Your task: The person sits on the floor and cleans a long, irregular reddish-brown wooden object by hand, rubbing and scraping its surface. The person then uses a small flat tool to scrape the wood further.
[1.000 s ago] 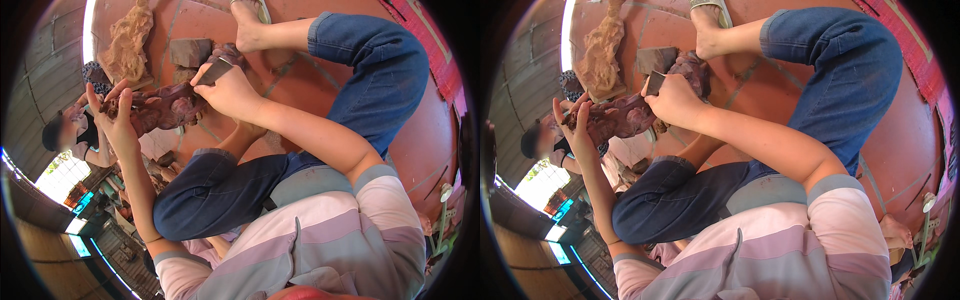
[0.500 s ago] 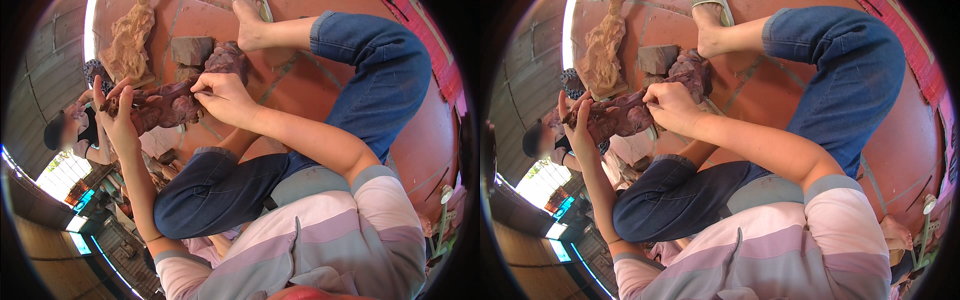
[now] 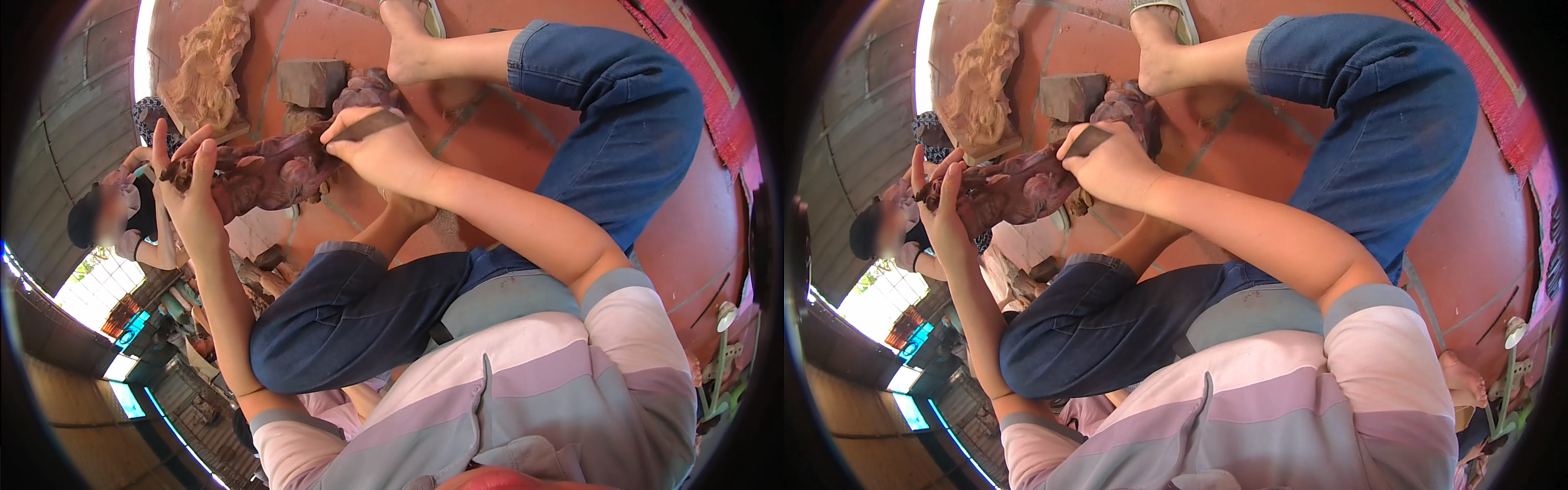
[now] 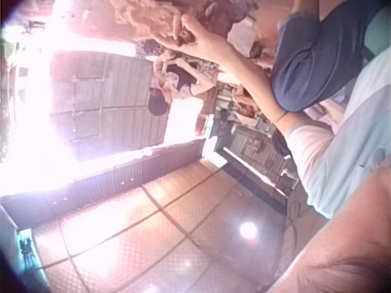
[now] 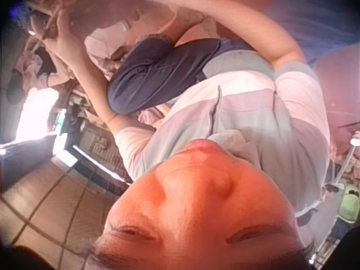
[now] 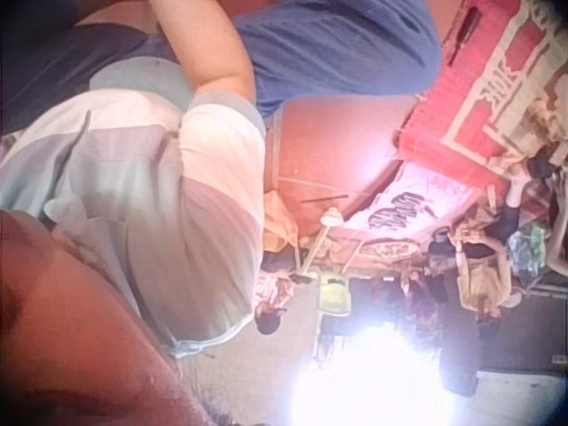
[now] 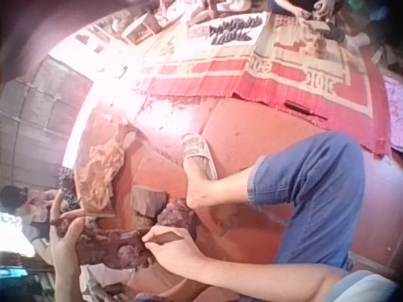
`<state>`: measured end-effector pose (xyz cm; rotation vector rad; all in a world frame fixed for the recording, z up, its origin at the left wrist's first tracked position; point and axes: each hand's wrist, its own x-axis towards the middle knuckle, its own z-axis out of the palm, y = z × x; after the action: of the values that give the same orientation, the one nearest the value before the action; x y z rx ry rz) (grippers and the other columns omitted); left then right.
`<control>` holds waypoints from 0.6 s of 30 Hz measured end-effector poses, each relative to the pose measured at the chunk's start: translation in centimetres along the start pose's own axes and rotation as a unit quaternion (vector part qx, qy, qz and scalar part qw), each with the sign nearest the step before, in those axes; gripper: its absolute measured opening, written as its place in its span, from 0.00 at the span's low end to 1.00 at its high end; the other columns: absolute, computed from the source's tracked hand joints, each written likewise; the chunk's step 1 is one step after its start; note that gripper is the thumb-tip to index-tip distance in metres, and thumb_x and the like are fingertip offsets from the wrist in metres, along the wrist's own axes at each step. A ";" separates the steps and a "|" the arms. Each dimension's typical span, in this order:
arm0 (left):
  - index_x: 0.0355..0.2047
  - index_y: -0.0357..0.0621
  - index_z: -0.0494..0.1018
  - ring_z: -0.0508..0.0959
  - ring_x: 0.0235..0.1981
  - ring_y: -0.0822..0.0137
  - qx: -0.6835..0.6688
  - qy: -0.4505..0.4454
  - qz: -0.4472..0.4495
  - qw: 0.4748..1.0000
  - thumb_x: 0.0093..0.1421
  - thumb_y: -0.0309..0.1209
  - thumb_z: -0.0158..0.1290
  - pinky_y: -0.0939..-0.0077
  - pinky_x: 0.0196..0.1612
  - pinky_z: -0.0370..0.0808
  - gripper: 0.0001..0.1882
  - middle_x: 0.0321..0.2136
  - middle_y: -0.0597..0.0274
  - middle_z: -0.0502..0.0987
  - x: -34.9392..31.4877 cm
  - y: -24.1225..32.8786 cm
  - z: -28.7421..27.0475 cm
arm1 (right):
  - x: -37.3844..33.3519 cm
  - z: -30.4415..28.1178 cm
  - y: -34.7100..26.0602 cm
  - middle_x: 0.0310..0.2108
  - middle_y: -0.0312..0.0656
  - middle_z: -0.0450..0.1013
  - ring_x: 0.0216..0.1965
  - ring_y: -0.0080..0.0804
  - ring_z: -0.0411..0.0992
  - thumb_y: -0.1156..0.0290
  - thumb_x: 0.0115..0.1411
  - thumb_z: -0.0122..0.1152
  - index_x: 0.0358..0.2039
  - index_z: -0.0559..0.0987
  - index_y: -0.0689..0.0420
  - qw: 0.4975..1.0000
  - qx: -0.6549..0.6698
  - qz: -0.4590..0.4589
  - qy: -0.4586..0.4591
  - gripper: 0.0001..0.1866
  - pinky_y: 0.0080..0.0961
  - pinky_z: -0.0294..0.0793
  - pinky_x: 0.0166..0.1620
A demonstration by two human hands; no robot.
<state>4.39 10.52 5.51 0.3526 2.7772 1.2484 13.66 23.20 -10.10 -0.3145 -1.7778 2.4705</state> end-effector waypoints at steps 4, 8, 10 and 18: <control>0.60 0.37 0.53 0.73 0.33 0.78 0.016 -0.007 -0.007 1.000 0.57 0.25 0.53 0.87 0.37 0.68 0.32 0.40 0.52 0.75 0.3 0.6 0.3 | 0.2 0.8 0.4 0.27 0.43 0.76 0.29 0.31 0.74 0.75 0.52 0.58 0.31 0.78 0.59 0.999 0.011 0.027 0.037 0.05 0.23 0.71 0.33; 0.60 0.37 0.54 0.73 0.33 0.78 -0.014 0.005 -0.008 1.000 0.58 0.25 0.53 0.87 0.36 0.68 0.31 0.40 0.53 0.75 -0.1 0.2 0.3 | -0.5 0.9 -0.5 0.26 0.45 0.76 0.28 0.30 0.74 0.76 0.52 0.58 0.31 0.78 0.60 0.999 0.040 0.003 0.007 0.05 0.23 0.71 0.33; 0.59 0.37 0.55 0.74 0.33 0.77 0.019 -0.003 -0.004 1.000 0.58 0.25 0.53 0.87 0.38 0.69 0.30 0.40 0.53 0.75 0.1 0.3 0.0 | 0.1 0.4 -0.4 0.26 0.45 0.76 0.29 0.31 0.74 0.76 0.52 0.58 0.30 0.78 0.60 0.999 0.016 0.025 0.027 0.05 0.24 0.71 0.34; 0.57 0.37 0.60 0.73 0.35 0.77 -0.025 -0.010 -0.022 0.999 0.57 0.25 0.53 0.84 0.41 0.68 0.27 0.40 0.55 0.75 0.2 -0.1 -0.1 | 0.5 0.3 -0.5 0.26 0.48 0.75 0.30 0.42 0.75 0.75 0.48 0.57 0.26 0.78 0.58 1.000 0.021 -0.005 0.022 0.04 0.30 0.72 0.36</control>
<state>4.21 10.46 5.49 0.2962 2.7166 1.2940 13.09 23.18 -9.59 -0.3532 -1.7037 2.4700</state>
